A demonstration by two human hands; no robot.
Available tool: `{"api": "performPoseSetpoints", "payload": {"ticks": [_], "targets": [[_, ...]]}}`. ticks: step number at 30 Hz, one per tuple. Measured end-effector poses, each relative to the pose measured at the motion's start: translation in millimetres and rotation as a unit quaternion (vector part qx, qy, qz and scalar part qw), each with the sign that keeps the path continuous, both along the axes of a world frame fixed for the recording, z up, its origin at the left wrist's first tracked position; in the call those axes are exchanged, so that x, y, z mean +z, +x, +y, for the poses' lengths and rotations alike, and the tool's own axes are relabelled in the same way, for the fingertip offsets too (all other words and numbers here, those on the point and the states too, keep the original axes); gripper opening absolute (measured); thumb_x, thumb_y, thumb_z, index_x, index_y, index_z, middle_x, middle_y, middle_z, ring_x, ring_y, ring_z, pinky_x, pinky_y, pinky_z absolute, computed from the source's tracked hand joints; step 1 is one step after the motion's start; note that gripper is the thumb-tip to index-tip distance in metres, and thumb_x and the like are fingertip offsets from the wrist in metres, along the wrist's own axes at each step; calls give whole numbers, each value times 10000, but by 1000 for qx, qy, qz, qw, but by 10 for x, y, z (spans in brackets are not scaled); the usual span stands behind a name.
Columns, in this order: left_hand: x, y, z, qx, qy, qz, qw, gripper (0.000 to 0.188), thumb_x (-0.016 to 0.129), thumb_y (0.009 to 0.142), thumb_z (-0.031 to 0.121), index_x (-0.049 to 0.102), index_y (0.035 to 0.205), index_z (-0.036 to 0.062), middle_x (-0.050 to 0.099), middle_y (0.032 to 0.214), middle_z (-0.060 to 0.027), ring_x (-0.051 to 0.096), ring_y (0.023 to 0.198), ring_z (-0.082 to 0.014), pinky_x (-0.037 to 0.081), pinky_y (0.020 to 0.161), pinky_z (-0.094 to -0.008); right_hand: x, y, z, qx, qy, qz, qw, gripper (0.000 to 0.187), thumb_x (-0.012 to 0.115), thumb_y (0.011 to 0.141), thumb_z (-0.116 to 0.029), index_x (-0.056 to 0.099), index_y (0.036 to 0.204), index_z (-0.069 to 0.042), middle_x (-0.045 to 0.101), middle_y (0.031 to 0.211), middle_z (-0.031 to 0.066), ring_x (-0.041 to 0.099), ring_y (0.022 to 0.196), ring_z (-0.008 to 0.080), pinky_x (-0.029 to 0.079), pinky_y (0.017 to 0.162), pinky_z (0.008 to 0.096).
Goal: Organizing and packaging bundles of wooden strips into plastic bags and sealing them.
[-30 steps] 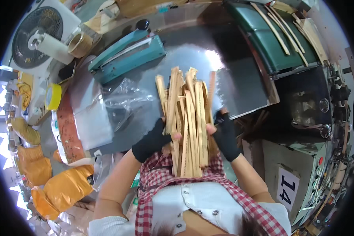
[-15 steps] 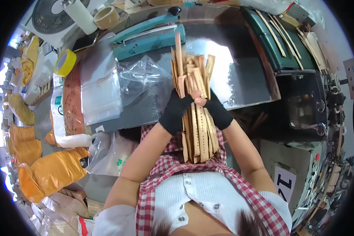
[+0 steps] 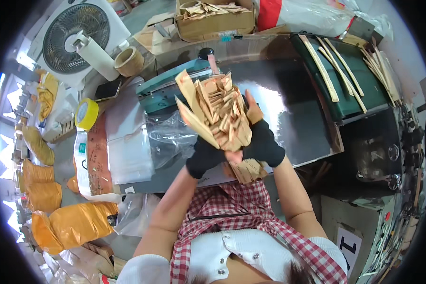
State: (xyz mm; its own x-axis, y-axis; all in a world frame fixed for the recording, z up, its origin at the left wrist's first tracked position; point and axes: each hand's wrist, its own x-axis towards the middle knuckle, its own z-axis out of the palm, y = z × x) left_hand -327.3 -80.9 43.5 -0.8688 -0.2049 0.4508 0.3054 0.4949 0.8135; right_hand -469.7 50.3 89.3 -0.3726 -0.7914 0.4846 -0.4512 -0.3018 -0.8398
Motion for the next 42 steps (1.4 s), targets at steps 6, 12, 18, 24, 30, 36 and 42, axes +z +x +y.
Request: {"api": "performPoseSetpoints", "payload": {"ticks": [6, 12, 18, 24, 30, 36, 42], "targets": [[317, -778, -24, 83, 450, -39, 888, 458, 738, 762, 87, 507, 1146, -10, 606, 892, -75, 610, 716, -165, 483, 605, -260, -343, -460, -335, -13, 79, -230, 970, 939, 812, 661, -295, 295, 1398, -29, 480, 1300, 125, 484, 1188, 213, 396, 983, 328], [-225, -800, -25, 406, 286, -47, 867, 676, 790, 721, 266, 448, 1199, -66, 502, 1187, -208, 514, 1093, -252, 426, 891, -359, -807, -564, -677, -17, 173, -265, 948, 676, 724, 758, -390, 447, 1233, 3, 577, 1161, 143, 557, 1071, 235, 427, 921, 330], [-320, -368, -2, 475, 452, -38, 754, 836, 828, 668, 294, 348, 1230, -96, 500, 1172, -227, 518, 1078, -252, 448, 889, -386, -629, -298, -484, -105, 256, -205, 939, 693, 737, 748, -325, 429, 1287, -17, 577, 1150, 109, 558, 1062, 184, 430, 922, 320], [-505, -290, -191, 476, 465, -118, 737, 922, 850, 621, 323, 348, 1241, -142, 530, 1129, -259, 556, 1016, -285, 481, 842, -381, -789, -130, -520, -150, 226, -243, 931, 794, 818, 651, -384, 437, 1200, 44, 607, 1067, 181, 623, 940, 253, 495, 820, 345], [-125, -120, -242, 471, 441, -143, 750, 443, 785, 736, 278, 578, 965, -39, 626, 873, -89, 599, 784, -147, 495, 676, -306, -631, 118, -477, -165, 306, -218, 912, 763, 808, 623, -451, 472, 1127, 12, 608, 1044, 184, 622, 913, 269, 488, 806, 370], [-434, -134, -254, 7, 561, -178, 809, 292, 667, 853, 238, 598, 1081, 69, 624, 828, -6, 588, 704, -101, 479, 637, -237, -655, 246, -347, 86, 143, -435, 885, 419, 742, 719, -163, 547, 1060, -15, 605, 958, 42, 594, 860, 137, 483, 766, 269], [-195, -18, 279, 58, 514, -120, 847, 274, 668, 842, 181, 596, 1055, 25, 611, 827, 5, 568, 694, -73, 468, 638, -213, -597, 537, 67, -5, 146, -337, 930, 544, 712, 731, -119, 462, 1208, -40, 544, 1041, 27, 540, 955, 126, 450, 850, 263]]}}
